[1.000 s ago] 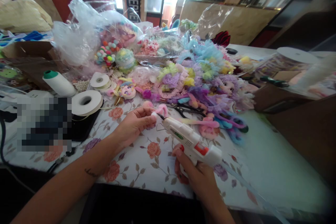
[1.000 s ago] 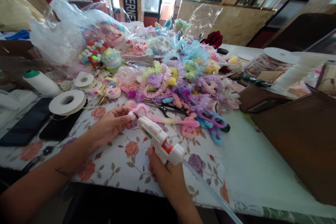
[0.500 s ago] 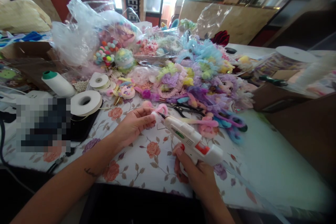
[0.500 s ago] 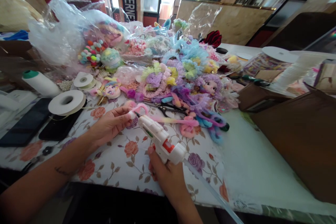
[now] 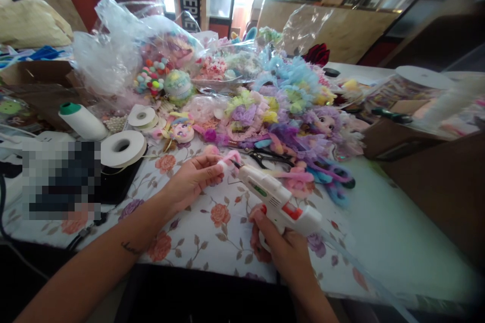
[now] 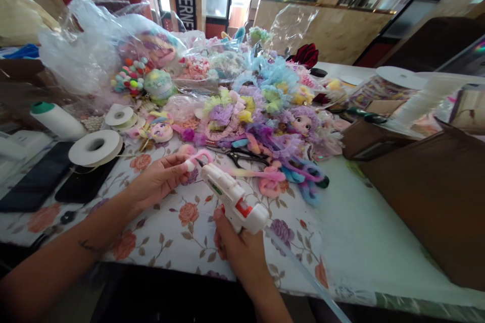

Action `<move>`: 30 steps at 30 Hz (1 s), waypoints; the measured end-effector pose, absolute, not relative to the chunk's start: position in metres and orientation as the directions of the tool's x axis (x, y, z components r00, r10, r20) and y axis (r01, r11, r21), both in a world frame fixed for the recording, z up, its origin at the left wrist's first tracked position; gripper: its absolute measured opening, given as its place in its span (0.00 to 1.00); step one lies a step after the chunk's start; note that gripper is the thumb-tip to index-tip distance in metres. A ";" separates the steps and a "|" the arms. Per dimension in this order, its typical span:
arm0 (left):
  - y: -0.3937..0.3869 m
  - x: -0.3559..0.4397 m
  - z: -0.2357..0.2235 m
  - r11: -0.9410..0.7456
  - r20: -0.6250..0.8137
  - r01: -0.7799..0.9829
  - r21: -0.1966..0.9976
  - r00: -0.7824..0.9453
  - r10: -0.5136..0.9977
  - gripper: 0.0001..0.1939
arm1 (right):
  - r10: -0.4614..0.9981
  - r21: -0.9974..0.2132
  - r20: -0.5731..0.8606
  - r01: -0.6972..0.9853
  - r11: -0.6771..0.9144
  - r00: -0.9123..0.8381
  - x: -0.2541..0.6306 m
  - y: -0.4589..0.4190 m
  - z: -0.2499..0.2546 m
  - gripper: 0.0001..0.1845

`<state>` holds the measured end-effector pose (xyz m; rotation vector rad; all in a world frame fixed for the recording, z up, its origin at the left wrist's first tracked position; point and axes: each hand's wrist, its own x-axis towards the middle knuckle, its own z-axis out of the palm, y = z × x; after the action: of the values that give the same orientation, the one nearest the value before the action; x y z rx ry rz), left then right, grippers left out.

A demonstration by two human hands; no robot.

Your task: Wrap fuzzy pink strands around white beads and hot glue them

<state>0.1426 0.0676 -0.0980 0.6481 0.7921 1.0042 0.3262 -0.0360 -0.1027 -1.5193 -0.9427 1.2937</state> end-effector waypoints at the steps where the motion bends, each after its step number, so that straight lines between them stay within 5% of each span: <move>1: 0.068 0.143 -0.098 0.401 -0.276 -0.480 0.781 0.311 0.910 0.16 | 0.941 -0.954 -0.298 -0.022 -0.298 0.162 0.326 -0.036 -0.103 0.21; 30: 0.069 0.141 -0.099 0.399 -0.271 -0.507 0.764 0.309 0.911 0.14 | 0.933 -0.946 -0.317 0.013 -0.323 0.170 0.326 -0.036 -0.101 0.21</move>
<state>0.1411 0.0690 -0.0987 0.6206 0.7743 1.0202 0.3263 -0.0363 -0.1008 -1.5505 -0.9399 1.2931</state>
